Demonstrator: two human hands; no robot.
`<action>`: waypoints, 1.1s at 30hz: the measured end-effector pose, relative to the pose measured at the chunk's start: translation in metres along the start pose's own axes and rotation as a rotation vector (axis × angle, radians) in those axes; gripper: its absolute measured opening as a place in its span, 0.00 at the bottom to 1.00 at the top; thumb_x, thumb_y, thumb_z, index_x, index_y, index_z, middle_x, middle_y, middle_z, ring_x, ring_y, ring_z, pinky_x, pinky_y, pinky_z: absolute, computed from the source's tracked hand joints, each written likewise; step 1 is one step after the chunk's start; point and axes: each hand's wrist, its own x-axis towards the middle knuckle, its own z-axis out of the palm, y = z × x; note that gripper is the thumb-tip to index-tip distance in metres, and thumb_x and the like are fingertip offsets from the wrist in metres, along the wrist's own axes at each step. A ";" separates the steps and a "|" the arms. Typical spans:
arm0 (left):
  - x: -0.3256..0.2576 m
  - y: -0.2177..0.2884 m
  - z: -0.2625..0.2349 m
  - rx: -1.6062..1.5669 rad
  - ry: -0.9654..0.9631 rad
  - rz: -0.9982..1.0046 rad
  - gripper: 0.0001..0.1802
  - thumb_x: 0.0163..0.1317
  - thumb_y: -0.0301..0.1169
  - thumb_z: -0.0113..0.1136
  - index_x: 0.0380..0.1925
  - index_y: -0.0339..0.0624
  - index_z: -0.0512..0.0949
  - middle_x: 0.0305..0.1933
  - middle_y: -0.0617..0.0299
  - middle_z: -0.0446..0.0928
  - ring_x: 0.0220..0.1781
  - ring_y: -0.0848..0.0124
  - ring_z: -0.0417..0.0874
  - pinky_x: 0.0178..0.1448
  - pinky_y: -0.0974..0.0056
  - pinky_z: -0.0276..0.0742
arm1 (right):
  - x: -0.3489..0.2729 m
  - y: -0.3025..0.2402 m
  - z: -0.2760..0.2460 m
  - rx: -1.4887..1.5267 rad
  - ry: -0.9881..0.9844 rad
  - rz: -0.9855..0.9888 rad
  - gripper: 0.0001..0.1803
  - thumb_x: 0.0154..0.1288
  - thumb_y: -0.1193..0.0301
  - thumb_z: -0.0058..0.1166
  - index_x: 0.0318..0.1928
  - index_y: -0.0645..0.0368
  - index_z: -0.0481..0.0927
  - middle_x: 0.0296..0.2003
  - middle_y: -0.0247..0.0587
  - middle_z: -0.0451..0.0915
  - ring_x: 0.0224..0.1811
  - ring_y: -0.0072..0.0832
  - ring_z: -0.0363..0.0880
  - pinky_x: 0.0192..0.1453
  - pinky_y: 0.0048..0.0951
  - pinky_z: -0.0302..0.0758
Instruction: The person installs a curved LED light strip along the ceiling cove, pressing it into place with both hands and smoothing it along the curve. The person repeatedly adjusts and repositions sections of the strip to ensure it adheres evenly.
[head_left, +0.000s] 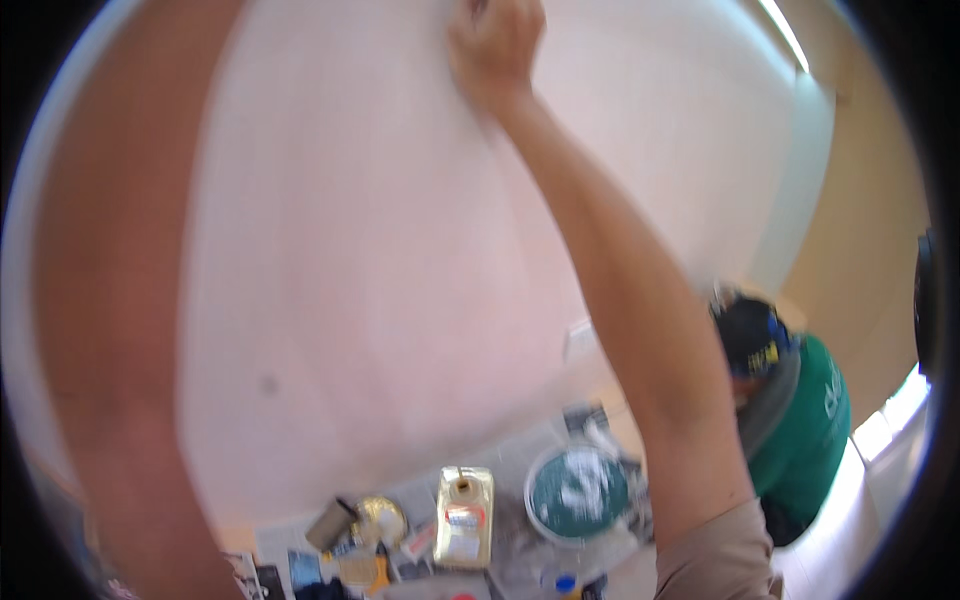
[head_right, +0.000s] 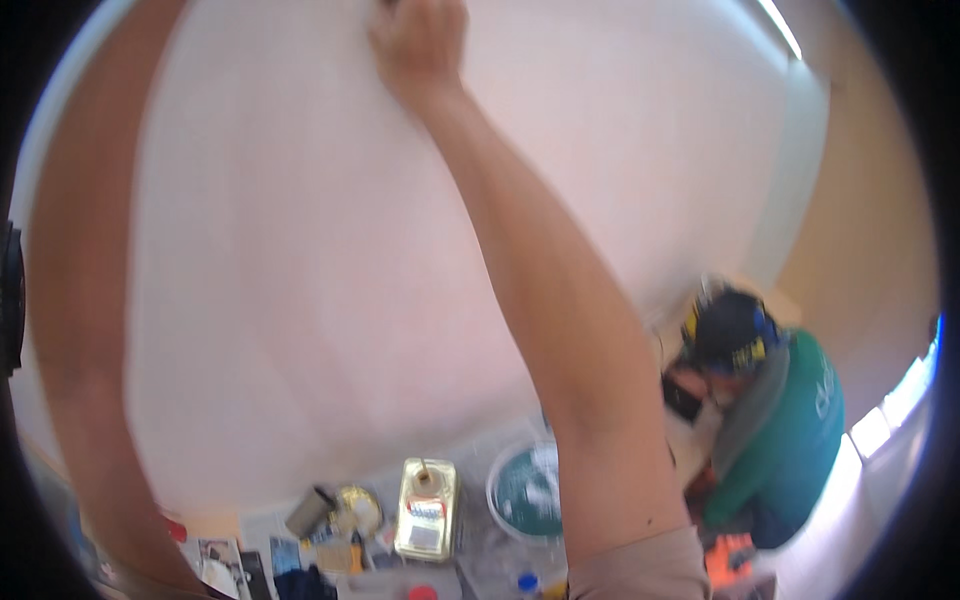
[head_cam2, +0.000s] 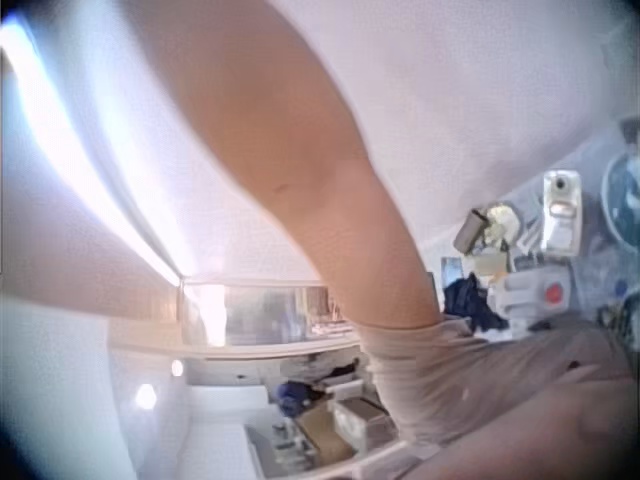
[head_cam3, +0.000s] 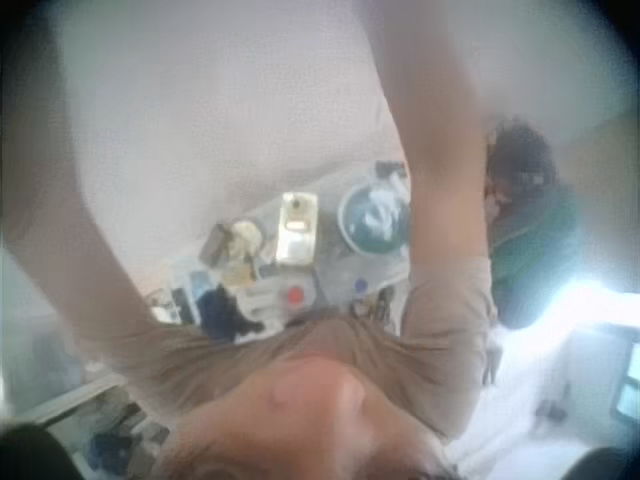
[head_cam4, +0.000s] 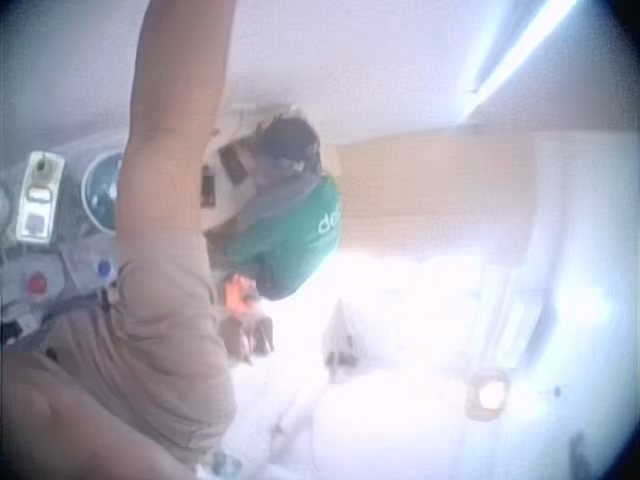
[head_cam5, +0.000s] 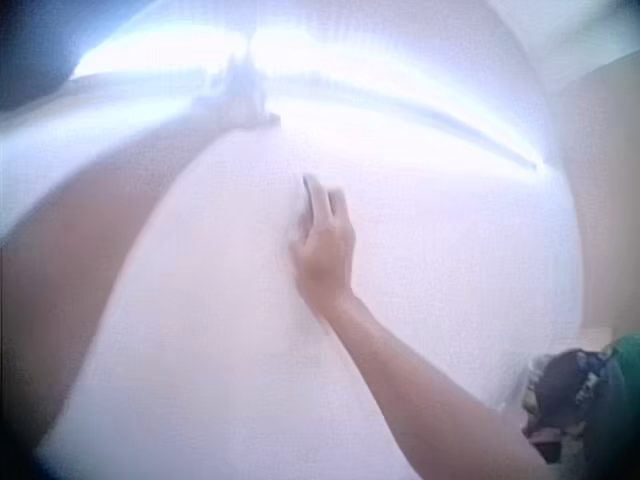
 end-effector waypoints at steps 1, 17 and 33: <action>0.016 0.010 -0.012 -0.002 0.007 -0.002 0.33 0.65 0.31 0.58 0.72 0.47 0.67 0.73 0.41 0.65 0.76 0.46 0.66 0.72 0.39 0.69 | 0.004 0.004 -0.006 -0.029 0.138 -0.118 0.20 0.70 0.82 0.50 0.61 0.62 0.78 0.46 0.52 0.76 0.46 0.44 0.78 0.51 0.45 0.76; 0.072 0.057 -0.066 0.059 -0.187 -0.245 0.51 0.55 0.39 0.76 0.77 0.58 0.57 0.78 0.40 0.50 0.79 0.32 0.53 0.69 0.39 0.75 | 0.060 0.016 -0.044 0.377 0.088 -0.125 0.19 0.72 0.77 0.55 0.61 0.58 0.82 0.37 0.45 0.81 0.31 0.31 0.79 0.39 0.33 0.77; 0.057 0.025 -0.079 0.018 -0.242 -0.159 0.49 0.52 0.31 0.72 0.77 0.52 0.64 0.81 0.53 0.55 0.80 0.46 0.58 0.66 0.53 0.83 | 0.204 -0.017 -0.024 -0.005 0.180 -0.254 0.16 0.72 0.68 0.57 0.56 0.56 0.87 0.43 0.37 0.86 0.35 0.40 0.87 0.39 0.40 0.83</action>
